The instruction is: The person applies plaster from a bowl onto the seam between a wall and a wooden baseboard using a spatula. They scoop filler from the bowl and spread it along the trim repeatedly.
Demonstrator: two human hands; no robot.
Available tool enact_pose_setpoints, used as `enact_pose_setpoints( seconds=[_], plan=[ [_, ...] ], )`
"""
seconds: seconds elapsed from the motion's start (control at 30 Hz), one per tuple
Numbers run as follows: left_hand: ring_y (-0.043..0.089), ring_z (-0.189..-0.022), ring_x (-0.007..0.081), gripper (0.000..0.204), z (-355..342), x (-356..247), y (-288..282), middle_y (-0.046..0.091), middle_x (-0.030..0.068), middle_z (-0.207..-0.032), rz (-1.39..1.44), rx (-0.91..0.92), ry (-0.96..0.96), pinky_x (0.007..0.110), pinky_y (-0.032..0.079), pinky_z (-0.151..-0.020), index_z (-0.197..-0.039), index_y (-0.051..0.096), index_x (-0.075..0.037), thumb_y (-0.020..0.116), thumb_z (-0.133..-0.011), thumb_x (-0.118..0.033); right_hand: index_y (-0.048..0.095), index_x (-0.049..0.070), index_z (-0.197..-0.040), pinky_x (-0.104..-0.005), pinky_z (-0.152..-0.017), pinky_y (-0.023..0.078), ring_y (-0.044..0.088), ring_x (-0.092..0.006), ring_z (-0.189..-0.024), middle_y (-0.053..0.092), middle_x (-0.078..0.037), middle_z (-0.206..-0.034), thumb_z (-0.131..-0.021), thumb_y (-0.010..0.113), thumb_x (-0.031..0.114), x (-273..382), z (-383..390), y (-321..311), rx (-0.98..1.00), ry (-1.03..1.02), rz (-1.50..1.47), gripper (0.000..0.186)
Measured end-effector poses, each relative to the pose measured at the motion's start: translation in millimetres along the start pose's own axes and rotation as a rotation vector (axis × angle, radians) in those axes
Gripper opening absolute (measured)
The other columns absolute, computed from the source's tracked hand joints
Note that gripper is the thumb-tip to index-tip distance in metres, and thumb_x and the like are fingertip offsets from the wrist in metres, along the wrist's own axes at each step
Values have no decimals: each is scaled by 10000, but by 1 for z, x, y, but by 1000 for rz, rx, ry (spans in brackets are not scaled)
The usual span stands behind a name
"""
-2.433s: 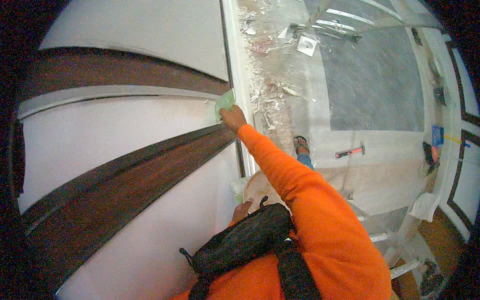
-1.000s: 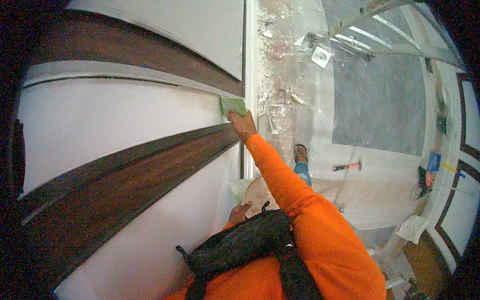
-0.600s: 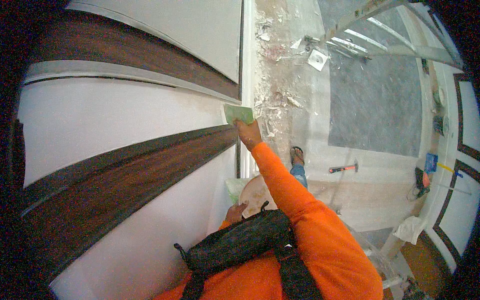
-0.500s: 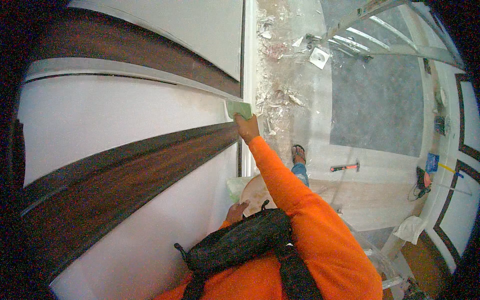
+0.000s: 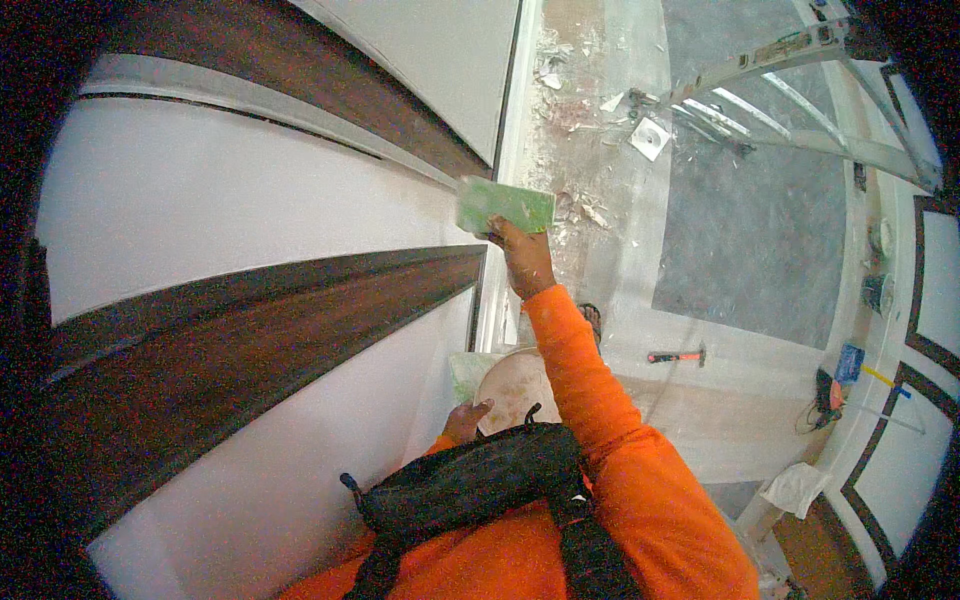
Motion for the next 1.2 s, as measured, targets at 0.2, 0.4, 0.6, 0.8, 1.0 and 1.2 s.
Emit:
enact_pose_setpoints(
  seconds=[0.2,0.4,0.6,0.8,1.0,1.2],
  plan=[
    [621,-806,200,419,7,-2,4,628,138,-944,101,-25,-164,304,493,-719,-1118,500,53,621,-831,-227,503,8,-1076,-344,-721,529,588,-208,-886,579,-92,-1010,-802,568,42,-102,-44,-66,-193,163,111,284],
    [621,-766,192,405,5,-10,11,629,138,-927,154,64,-106,297,492,-687,-1111,503,45,610,-838,-234,517,-5,-1050,-355,-775,510,586,-221,-903,581,-99,-1009,-809,582,53,-88,-47,-35,-52,119,-67,256],
    [608,-795,178,417,-1,6,-1,629,120,-942,45,10,-76,295,480,-702,-1126,510,31,607,-838,-254,554,11,-962,-353,-737,497,596,-207,-827,603,-94,-924,-784,616,100,-59,-17,-24,32,107,-242,208],
    [596,-824,178,472,-9,23,-5,624,109,-968,101,-8,-90,285,463,-742,-1108,537,31,637,-803,-316,529,2,-1008,-357,-746,513,585,-213,-832,587,-87,-941,-792,591,83,-111,-43,-61,-226,200,-126,239],
    [592,-862,182,486,-1,11,-7,617,116,-997,-63,-24,-95,279,458,-759,-1119,533,42,634,-802,-312,550,-6,-974,-334,-639,512,583,-197,-788,594,-94,-891,-741,605,96,-103,-42,-35,-339,186,-19,260],
    [603,-842,192,475,15,-28,6,616,130,-994,-220,-24,-118,292,472,-762,-1104,526,60,618,-811,-303,552,-16,-994,-351,-705,513,591,-216,-794,597,-107,-907,-743,610,97,-32,-14,21,-96,-25,-11,282]
  ],
)
Point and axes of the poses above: each hand's wrist, its own z-axis away from the middle knuckle, its own y-axis out of the palm, x = y × z, the point moved 7 cm from there along -z, towards the middle knuckle
